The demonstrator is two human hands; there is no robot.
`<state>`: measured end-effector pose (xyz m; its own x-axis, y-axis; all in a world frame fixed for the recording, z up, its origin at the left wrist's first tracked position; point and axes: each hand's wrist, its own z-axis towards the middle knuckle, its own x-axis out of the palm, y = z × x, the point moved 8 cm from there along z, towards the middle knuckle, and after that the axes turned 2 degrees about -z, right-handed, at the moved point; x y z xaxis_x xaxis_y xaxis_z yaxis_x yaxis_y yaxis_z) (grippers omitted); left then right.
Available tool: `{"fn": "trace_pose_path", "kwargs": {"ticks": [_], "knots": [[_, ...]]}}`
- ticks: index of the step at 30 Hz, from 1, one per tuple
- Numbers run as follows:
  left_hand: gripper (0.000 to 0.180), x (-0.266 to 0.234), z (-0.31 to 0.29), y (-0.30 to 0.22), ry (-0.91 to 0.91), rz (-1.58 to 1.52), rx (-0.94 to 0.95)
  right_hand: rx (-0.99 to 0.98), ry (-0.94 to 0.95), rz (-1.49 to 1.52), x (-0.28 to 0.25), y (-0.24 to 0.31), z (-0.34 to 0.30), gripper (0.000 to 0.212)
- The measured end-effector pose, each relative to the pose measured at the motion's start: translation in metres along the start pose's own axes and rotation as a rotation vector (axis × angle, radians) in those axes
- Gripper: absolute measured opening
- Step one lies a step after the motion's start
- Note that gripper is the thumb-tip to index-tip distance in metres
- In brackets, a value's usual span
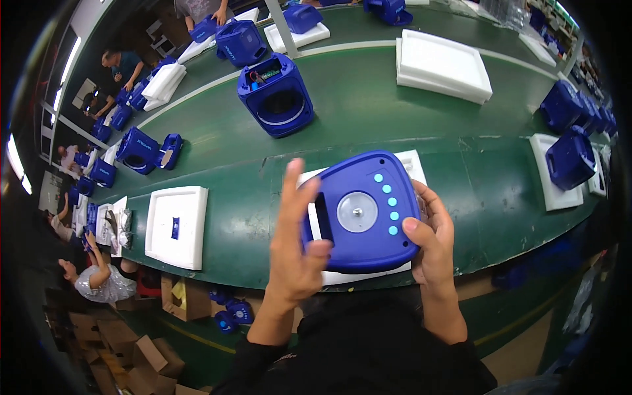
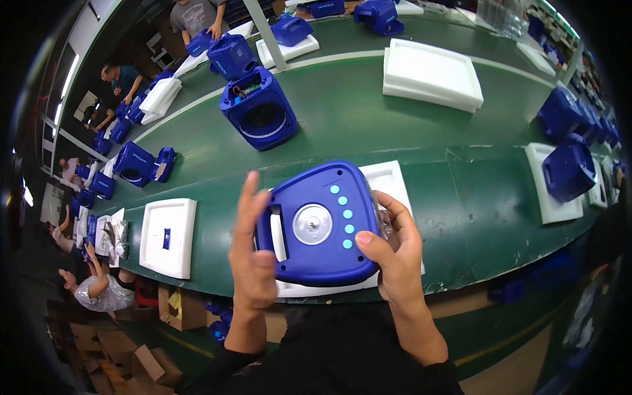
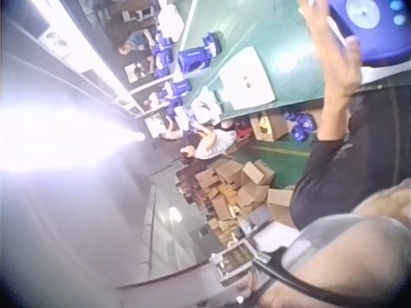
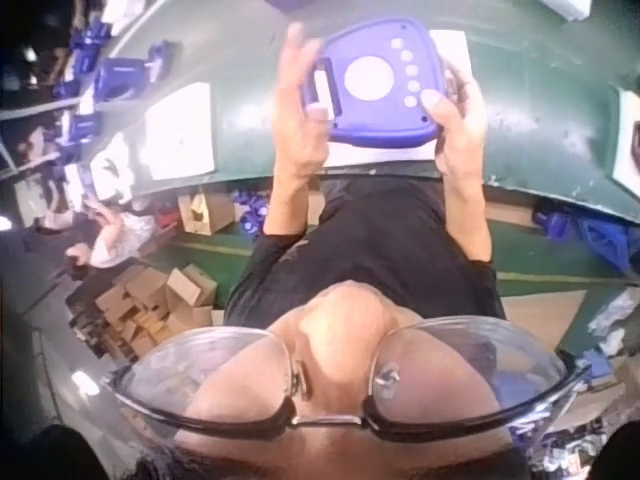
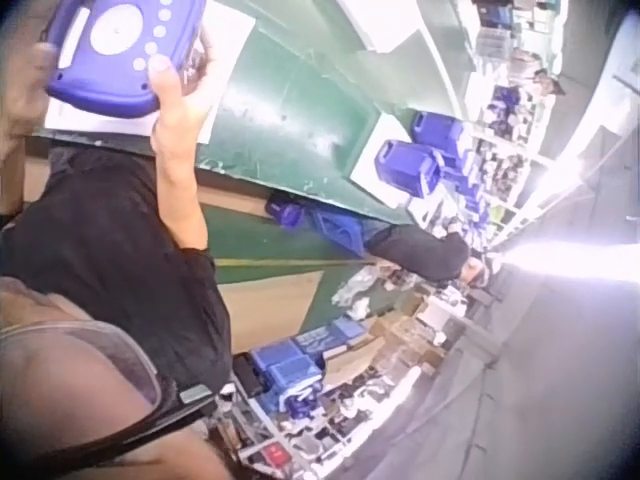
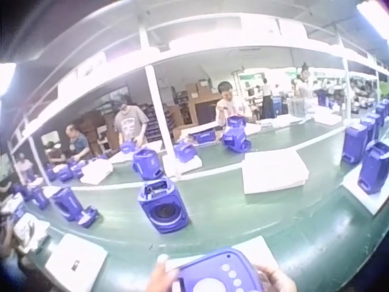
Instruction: The person assembles electronic components by hand, inserting PCB boards, ribbon cables, and foam pads into blue plastic device housings and then closing them with plastic casings.
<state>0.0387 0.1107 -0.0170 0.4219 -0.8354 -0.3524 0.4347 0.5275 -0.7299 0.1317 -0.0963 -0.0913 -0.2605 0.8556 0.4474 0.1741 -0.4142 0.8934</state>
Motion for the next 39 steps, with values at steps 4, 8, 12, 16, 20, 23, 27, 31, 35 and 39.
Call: {"fn": "trace_pose_path", "kwargs": {"ticks": [4, 8, 12, 16, 20, 23, 27, 31, 35, 39], "knots": [[0.065, -0.034, -0.035, 0.048, -0.368, -0.113, -0.174, -0.082, -0.065, 0.105, -0.017, 0.025, 0.018, 0.083], [0.062, -0.042, -0.104, 0.136, -0.138, 0.245, -0.465, -0.167, -0.173, 0.103, -0.045, 0.048, 0.086, 0.061], [0.061, -0.030, -0.164, 0.188, -0.070, 0.405, -0.586, -0.221, -0.141, -0.044, -0.057, 0.060, 0.199, 0.058], [0.063, -0.034, -0.171, 0.193, -0.130, 0.352, -0.520, -0.205, -0.095, -0.132, -0.061, 0.053, 0.294, 0.053], [0.056, -0.034, -0.168, 0.189, -0.160, 0.404, -0.515, -0.109, -0.169, -0.124, -0.102, 0.034, 0.357, 0.059], [0.050, -0.038, -0.172, 0.184, -0.211, 0.388, -0.457, -0.015, -0.164, -0.158, -0.124, 0.022, 0.380, 0.069], [0.046, -0.046, -0.181, 0.185, -0.285, 0.396, -0.499, 0.057, -0.096, -0.271, -0.129, 0.020, 0.386, 0.075], [0.045, -0.042, -0.179, 0.191, -0.318, 0.316, -0.429, -0.299, -0.313, -0.549, -0.188, 0.079, 0.385, 0.066], [0.041, -0.040, -0.186, 0.194, -0.364, 0.337, -0.378, -0.725, -0.219, -0.451, -0.090, 0.083, 0.311, 0.042], [0.039, -0.039, -0.196, 0.200, -0.423, 0.306, -0.388, -0.773, 0.194, -0.670, 0.089, 0.036, 0.173, 0.039]]}}
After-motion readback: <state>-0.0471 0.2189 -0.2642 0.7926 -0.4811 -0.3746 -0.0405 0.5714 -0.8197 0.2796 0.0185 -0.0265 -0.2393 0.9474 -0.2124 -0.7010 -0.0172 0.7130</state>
